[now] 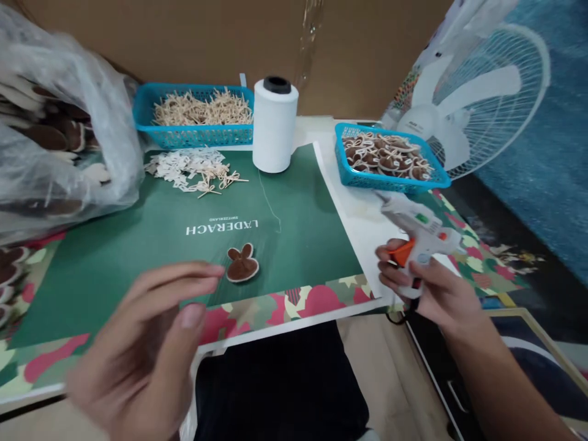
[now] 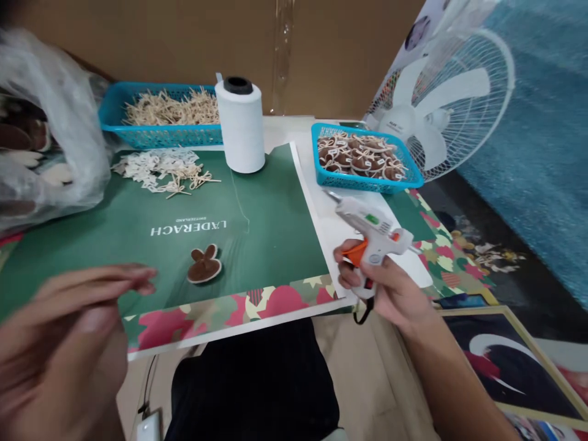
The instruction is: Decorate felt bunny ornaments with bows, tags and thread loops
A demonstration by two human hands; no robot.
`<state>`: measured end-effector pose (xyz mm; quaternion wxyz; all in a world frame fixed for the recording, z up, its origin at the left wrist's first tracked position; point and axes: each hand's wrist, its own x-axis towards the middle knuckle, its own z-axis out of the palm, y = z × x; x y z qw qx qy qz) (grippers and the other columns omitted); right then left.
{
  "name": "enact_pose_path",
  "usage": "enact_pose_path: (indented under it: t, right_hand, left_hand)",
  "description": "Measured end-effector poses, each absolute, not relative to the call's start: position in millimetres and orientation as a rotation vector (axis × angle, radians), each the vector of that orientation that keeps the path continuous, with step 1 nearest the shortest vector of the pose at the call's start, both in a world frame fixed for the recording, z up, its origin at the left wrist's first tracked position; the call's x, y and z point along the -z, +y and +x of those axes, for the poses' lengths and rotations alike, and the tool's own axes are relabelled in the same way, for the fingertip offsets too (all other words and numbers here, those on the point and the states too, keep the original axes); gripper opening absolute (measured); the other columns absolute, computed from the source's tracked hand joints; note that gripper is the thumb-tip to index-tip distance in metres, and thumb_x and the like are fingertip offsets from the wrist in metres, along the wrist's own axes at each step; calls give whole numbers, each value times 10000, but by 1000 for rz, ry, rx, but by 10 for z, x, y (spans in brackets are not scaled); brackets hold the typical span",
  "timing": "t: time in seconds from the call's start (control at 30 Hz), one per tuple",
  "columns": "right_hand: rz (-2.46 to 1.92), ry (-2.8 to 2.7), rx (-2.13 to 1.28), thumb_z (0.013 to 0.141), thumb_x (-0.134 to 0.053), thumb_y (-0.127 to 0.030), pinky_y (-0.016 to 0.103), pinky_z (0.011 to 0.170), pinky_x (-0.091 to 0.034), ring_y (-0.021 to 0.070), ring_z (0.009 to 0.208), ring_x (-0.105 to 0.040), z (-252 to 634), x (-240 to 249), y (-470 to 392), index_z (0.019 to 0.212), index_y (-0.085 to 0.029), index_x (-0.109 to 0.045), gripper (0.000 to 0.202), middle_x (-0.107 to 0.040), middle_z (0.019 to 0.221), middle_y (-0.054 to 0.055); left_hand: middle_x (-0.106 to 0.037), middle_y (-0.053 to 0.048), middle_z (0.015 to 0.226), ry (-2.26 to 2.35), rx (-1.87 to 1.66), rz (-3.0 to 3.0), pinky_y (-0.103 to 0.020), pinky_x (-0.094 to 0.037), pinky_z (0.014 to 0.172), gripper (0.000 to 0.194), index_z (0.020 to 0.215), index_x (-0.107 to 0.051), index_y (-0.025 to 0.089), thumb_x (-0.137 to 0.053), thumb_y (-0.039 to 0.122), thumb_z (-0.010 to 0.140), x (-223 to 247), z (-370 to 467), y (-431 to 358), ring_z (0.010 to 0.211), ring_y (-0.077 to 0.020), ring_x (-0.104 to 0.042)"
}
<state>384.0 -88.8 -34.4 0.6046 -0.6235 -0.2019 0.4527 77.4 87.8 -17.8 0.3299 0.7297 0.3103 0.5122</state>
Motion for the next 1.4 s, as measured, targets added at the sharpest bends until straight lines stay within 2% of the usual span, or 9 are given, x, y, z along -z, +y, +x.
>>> enact_pose_path:
  t: [0.13,0.27,0.33,0.43,0.53,0.63,0.73,1.07,1.4]
  right_hand:
    - [-1412,-702,-1053,843,-788,-480,358,660,-562,179,750,-607,3687,407,-683,995,-261,-707,278,-672,1161,83]
    - [-1444,-927,-1058,933,-718,-507,445,957,-596,290,1137,-670,3574,376,-458,1055,-269,-732,268,-709,1264,100]
    - [-1503,-993,-1104,927,-744,-487,457,1044,-561,299,1210,-664,3549,362,-346,1099,-288,-738,263,-737,1247,83]
    - [-1534,-1104,-1177,899,-770,-487,449,1017,-560,301,1156,-689,3545,383,-188,1069,-279,-750,270,-771,1154,74]
    - [-1578,-1191,-1234,882,-751,-478,392,842,-576,273,972,-696,3531,404,-58,972,-251,-758,244,-768,1034,74]
    - [-1618,-1259,-1301,853,-736,-407,322,679,-513,206,768,-626,3483,378,46,900,-225,-746,188,-726,884,53]
    - [-1616,-1285,-1369,805,-734,-335,295,649,-472,159,678,-553,3434,342,125,840,-203,-719,138,-688,808,30]
    - [-1679,-1244,-1414,761,-708,-327,280,616,-434,149,657,-511,3407,367,155,810,-198,-703,138,-666,775,19]
    - [-1704,-1277,-1435,770,-682,-344,307,677,-437,172,706,-527,3396,360,182,796,-213,-685,134,-638,767,14]
  left_hand:
    - [-742,-42,1080,709,-1210,2218,-384,-578,872,294,1083,-747,242,-677,25,898,508,749,794,974,-210,-711]
    - [-704,-124,1238,680,-1166,2425,-449,-537,1016,403,1224,-688,194,-661,-15,880,705,808,606,1194,-282,-676]
    - [-687,-167,1314,705,-1123,2505,-475,-504,1039,418,1273,-656,173,-659,6,889,747,856,518,1279,-319,-642]
    - [-675,-193,1387,819,-1037,2591,-497,-424,1071,402,1314,-633,159,-660,70,923,779,904,458,1350,-347,-603]
    - [-698,-176,1382,923,-976,2634,-491,-339,1107,377,1334,-626,156,-647,137,959,795,924,458,1343,-336,-619]
    - [-728,-146,1355,957,-936,2643,-483,-276,1133,341,1320,-635,156,-616,167,980,802,945,463,1293,-316,-661]
    - [-741,-129,1340,960,-930,2639,-477,-254,1141,299,1274,-657,159,-602,172,981,805,969,457,1263,-303,-684]
    - [-733,-118,1362,995,-910,2621,-478,-260,1140,310,1260,-679,194,-602,182,959,819,995,453,1270,-297,-682]
    - [-744,-116,1338,998,-907,2638,-490,-270,1114,272,1219,-689,183,-594,186,964,818,1007,452,1259,-298,-688]
